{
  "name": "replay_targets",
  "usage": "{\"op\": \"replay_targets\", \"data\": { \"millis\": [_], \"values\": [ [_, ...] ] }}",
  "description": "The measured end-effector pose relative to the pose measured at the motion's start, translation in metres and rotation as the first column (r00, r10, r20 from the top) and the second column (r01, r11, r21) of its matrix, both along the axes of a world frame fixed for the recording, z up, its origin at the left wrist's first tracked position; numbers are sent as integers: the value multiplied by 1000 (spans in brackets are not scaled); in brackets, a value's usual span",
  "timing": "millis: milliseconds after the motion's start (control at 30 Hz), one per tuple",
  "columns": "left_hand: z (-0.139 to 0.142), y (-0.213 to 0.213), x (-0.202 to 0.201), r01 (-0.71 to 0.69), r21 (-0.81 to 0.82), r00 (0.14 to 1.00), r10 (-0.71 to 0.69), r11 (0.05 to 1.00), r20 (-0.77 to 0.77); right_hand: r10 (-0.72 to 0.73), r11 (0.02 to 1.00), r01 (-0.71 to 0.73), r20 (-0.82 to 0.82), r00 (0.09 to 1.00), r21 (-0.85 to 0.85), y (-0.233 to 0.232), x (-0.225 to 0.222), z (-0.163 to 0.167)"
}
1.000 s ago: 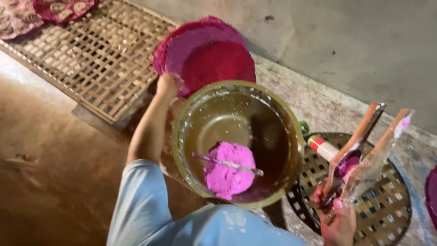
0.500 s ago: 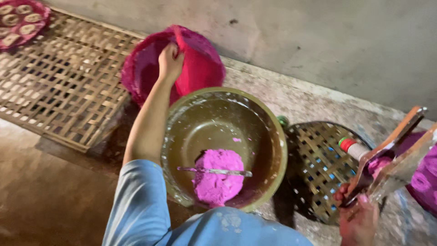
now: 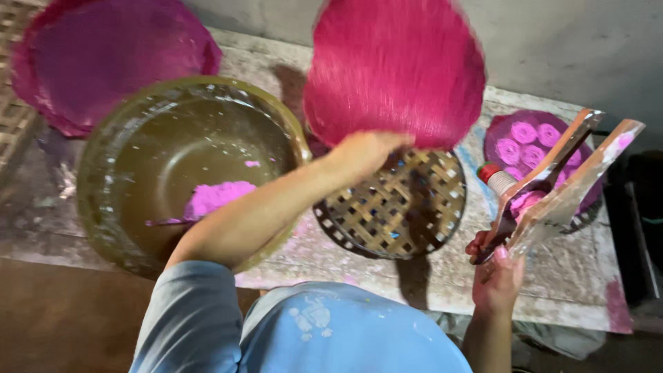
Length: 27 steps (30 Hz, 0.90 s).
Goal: The person loads pink paste into a handheld extruder tool over a bowl, then squeezes the tool to pipe rosette swirls onto round trays lined with pink discs. They refill the tool with paste from the bowl, rotate the trays to reach empty spots, and stack finished trays aside as they fill them.
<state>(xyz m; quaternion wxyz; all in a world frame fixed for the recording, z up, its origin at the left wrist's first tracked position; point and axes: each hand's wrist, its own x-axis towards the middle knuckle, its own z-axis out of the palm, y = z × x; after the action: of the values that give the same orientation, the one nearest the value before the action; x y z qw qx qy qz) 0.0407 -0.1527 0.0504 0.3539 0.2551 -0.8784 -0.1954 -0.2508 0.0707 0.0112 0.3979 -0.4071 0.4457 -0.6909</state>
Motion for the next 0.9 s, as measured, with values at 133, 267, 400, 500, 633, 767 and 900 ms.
{"op": "replay_targets", "data": {
  "millis": [133,267,400,500,633,767,900],
  "values": [
    [-66,55,-57,12,233,981,-57,972,187,-26,998,27,-12,1000,53,13,-44,-10],
    [-107,94,-77,29,103,961,-56,994,270,-25,997,24,5,1000,75,18,-70,-27],
    [-120,116,-92,39,79,965,-58,996,254,60,988,-59,-4,998,146,17,-80,-34],
    [-107,118,-93,9,211,986,-44,977,159,243,939,-223,-45,969,261,6,-87,-29],
    [-77,73,-79,494,740,677,332,456,-657,618,693,-583,66,783,425,-25,-91,-15],
    [-64,42,-73,984,154,100,434,90,-895,787,120,-676,345,512,727,-62,-75,7],
    [-70,36,-88,968,-76,-185,474,240,-861,826,134,-424,136,547,896,-102,-57,41]
  ]
}}
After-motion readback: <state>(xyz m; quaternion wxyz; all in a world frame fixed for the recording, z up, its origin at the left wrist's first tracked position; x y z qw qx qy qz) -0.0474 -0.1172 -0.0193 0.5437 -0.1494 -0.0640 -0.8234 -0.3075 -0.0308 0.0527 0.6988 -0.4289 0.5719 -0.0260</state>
